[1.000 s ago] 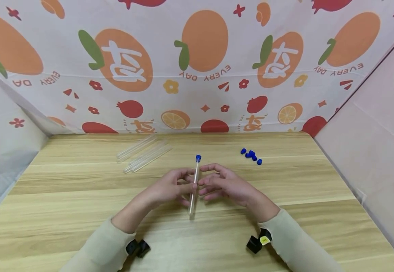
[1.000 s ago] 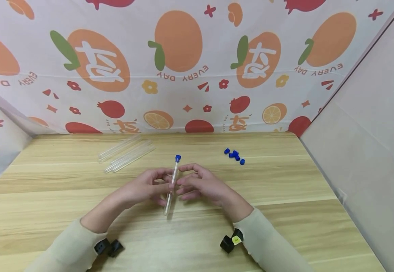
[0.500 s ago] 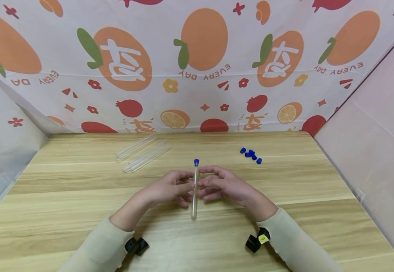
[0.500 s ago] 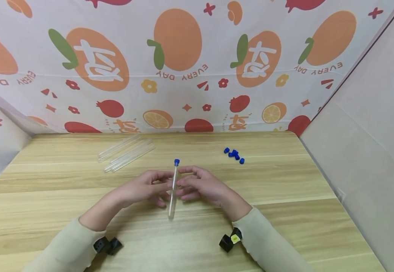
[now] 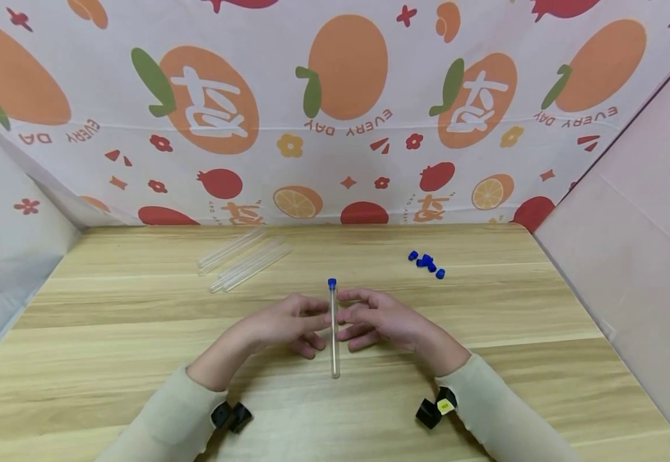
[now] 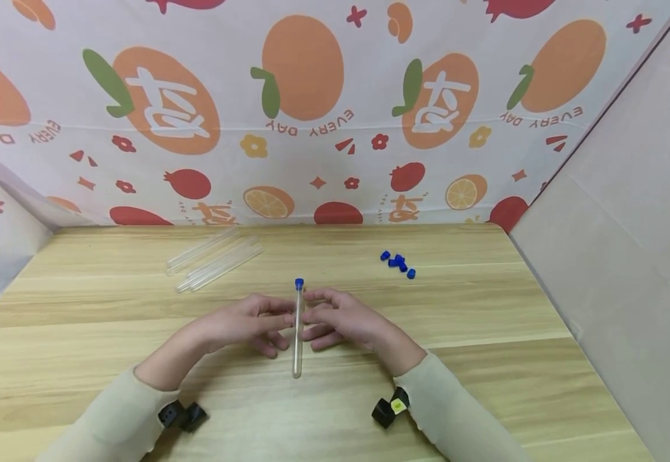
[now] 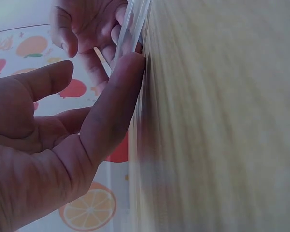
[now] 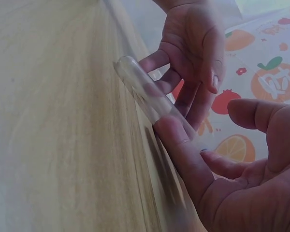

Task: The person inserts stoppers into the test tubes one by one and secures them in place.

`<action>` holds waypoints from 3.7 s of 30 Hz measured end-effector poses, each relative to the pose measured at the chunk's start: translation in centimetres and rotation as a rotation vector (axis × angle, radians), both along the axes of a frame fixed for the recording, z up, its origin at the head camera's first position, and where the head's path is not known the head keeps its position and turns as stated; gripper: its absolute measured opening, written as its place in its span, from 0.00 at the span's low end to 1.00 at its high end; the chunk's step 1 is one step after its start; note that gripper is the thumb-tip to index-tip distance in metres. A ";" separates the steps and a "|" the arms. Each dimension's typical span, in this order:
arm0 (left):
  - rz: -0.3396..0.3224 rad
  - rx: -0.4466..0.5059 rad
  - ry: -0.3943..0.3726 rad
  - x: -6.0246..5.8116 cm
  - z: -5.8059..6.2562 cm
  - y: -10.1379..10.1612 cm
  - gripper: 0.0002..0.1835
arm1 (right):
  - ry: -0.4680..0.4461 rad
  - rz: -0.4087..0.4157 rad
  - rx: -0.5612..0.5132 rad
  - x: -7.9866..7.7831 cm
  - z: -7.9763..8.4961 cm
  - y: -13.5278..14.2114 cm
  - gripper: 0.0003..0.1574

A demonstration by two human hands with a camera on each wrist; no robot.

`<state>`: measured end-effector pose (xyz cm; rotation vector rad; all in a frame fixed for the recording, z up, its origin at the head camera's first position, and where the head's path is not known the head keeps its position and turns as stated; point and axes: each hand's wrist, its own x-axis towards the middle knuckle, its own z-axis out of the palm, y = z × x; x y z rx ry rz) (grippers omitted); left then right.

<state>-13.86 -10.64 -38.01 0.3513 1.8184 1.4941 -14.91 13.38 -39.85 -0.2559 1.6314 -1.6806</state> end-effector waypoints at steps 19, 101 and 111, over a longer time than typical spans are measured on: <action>-0.015 -0.045 0.021 0.0 -0.1 -0.1 0.31 | 0.021 0.029 0.027 0.1 0.1 0.1 0.33; 0.182 -0.830 0.894 -3.4 1.2 -10.0 0.23 | 0.835 -0.365 1.038 -5.5 0.4 11.7 0.46; 0.174 -0.851 0.866 -3.4 1.4 -9.8 0.24 | 0.776 -0.352 1.066 -5.8 0.0 12.9 0.44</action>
